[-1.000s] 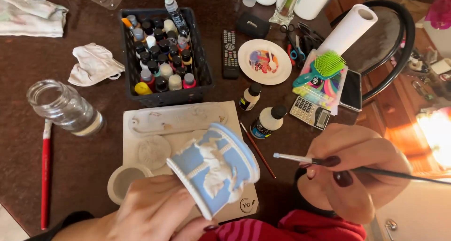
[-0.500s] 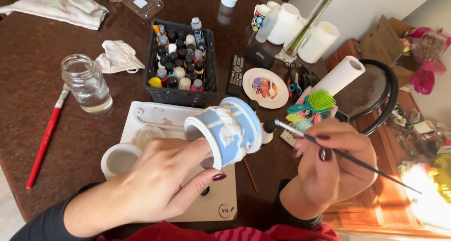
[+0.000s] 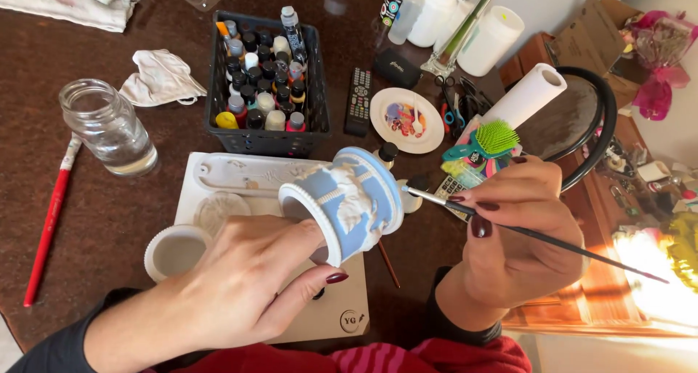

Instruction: Painting a small decorative ceramic cup with blue and white paint.

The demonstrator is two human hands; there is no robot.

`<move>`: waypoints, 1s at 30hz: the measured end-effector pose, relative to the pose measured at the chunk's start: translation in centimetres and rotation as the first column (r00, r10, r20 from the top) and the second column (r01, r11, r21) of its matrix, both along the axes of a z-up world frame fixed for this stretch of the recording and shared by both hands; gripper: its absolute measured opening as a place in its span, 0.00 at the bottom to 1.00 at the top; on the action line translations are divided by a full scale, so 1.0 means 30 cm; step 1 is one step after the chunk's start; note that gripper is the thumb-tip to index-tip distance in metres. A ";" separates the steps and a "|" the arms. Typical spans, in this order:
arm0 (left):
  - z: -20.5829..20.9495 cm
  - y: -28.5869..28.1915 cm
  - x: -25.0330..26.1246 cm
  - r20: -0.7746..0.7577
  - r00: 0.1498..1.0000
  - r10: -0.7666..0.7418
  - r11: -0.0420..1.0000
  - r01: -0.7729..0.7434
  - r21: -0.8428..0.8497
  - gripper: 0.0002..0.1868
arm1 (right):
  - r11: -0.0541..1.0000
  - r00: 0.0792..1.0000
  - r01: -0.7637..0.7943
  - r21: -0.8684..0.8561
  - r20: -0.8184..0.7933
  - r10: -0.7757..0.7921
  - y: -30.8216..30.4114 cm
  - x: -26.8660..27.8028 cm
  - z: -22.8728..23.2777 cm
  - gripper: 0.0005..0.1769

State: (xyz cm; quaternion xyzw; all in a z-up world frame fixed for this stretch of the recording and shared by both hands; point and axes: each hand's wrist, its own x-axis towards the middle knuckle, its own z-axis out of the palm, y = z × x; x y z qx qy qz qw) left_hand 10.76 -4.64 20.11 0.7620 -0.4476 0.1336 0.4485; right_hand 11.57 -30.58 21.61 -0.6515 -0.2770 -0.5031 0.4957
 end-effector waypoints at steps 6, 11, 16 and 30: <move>0.005 0.000 0.005 -0.002 1.000 -0.020 1.000 0.020 0.005 0.14 | 0.998 0.999 0.003 -0.065 -0.042 -0.005 -0.003 -0.015 0.004 0.06; 0.006 0.002 0.004 -0.009 1.000 -0.013 1.000 0.013 0.028 0.16 | 0.996 0.998 0.001 -0.084 -0.056 -0.006 -0.003 -0.010 0.014 0.05; 0.009 0.005 0.002 -0.015 1.000 -0.014 1.000 0.014 0.016 0.16 | 0.996 0.999 0.000 -0.092 -0.053 -0.005 -0.006 -0.011 0.008 0.06; 0.017 0.005 -0.005 -0.055 0.998 0.007 0.999 -0.006 0.033 0.17 | 0.998 0.996 -0.027 -0.048 -0.090 0.023 0.030 -0.025 0.033 0.04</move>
